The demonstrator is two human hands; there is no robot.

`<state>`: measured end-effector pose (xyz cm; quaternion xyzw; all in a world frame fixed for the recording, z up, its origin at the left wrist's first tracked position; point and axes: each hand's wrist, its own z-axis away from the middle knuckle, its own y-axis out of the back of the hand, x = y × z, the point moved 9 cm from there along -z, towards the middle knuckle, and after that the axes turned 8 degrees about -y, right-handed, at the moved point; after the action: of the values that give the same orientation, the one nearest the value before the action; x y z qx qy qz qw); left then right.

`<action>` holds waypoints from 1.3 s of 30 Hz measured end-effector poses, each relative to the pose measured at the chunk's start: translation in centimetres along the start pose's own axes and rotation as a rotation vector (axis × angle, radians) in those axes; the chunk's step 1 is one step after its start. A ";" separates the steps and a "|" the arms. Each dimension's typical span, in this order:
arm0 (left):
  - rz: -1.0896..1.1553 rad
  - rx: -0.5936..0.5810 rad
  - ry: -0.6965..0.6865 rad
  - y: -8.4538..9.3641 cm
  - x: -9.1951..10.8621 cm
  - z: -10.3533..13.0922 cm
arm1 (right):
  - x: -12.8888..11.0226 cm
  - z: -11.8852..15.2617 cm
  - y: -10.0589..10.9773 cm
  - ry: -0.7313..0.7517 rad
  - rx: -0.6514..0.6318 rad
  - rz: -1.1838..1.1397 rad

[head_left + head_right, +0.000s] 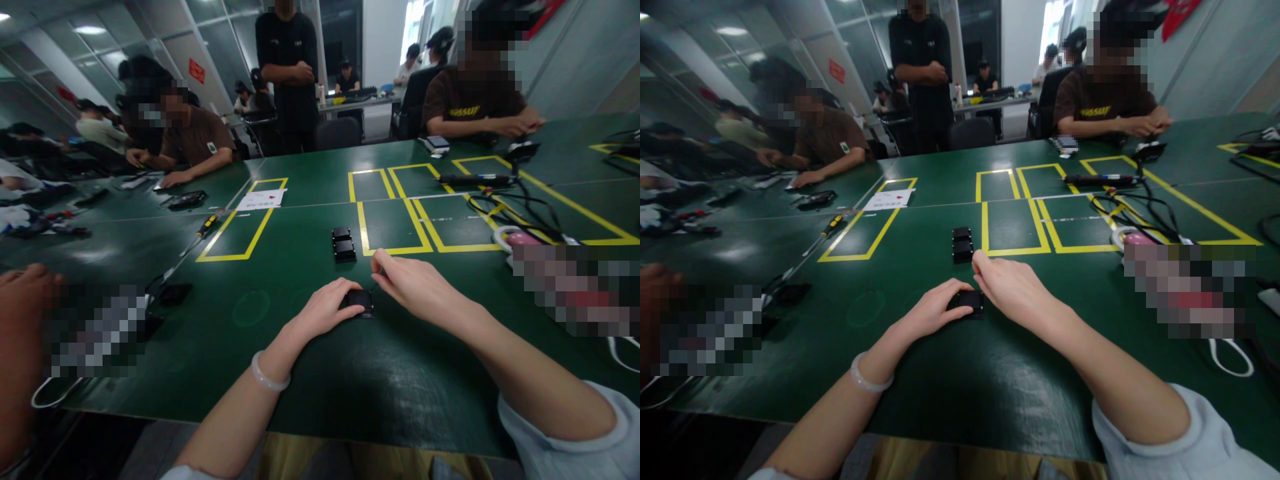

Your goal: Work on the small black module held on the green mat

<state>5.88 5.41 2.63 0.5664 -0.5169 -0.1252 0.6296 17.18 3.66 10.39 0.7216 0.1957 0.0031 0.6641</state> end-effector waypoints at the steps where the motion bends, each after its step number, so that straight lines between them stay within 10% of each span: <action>1: 0.004 0.001 -0.001 0.0 0.0 0.0 | 0.0 0.1 0.1 0.012 0.010 -0.006; 39: 0.009 0.012 -0.004 0.0 -0.1 0.0 | -0.7 0.5 0.6 0.021 0.009 -0.009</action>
<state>5.82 5.47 2.60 0.5675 -0.5215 -0.1206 0.6257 16.80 2.98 11.08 0.7237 0.2061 0.0067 0.6586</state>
